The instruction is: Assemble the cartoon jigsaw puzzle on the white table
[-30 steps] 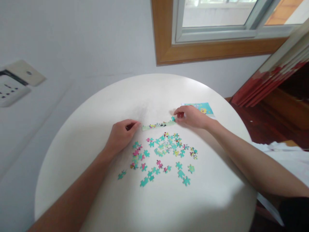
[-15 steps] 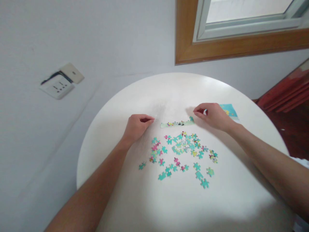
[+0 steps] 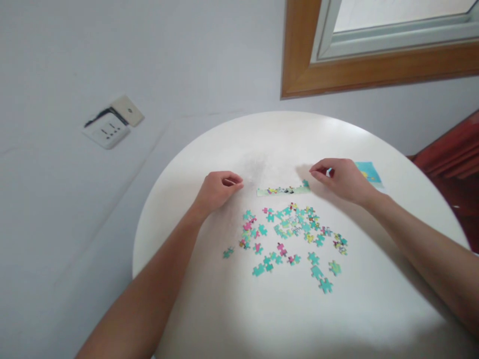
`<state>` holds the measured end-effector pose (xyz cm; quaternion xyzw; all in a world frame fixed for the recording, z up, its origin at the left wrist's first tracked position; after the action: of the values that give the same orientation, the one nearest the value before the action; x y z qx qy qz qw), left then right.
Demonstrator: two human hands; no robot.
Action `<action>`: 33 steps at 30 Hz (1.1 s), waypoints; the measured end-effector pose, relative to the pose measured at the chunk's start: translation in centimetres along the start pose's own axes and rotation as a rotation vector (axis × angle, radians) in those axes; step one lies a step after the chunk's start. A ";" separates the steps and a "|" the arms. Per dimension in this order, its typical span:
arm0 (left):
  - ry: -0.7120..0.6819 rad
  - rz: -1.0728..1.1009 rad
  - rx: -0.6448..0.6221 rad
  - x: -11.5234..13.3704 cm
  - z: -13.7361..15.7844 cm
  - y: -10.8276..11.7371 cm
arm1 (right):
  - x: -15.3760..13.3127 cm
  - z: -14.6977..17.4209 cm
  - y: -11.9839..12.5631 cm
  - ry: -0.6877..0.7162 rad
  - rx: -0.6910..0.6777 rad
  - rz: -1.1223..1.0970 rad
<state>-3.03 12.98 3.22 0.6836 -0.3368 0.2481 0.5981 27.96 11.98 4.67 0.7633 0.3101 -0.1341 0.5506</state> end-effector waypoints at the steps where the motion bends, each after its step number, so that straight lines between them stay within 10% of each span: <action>1: -0.001 -0.014 0.020 -0.1 -0.1 0.3 | 0.0 0.0 0.0 -0.003 0.001 -0.001; 17: -0.054 -0.041 -0.077 0.4 0.2 -0.8 | -0.3 0.1 0.2 0.025 0.026 -0.020; 25: -0.097 -0.086 -0.468 0.5 1.7 -2.1 | -0.6 0.1 0.1 0.043 0.015 -0.048; 33: -0.234 -0.086 -0.598 2.1 2.6 -2.7 | -0.3 0.0 -0.3 0.040 -0.007 -0.056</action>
<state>0.21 10.18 2.66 0.5149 -0.4323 0.0324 0.7395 27.53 11.90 4.60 0.7548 0.3428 -0.1333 0.5431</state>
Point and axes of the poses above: each hand's wrist, its own z-axis away from the middle knuckle, its own y-axis out of the back of the hand, x = y × z, the point moved 8 cm from there along -z, towards the middle knuckle, and after that the axes turned 8 degrees about x, right-handed, at the moved point
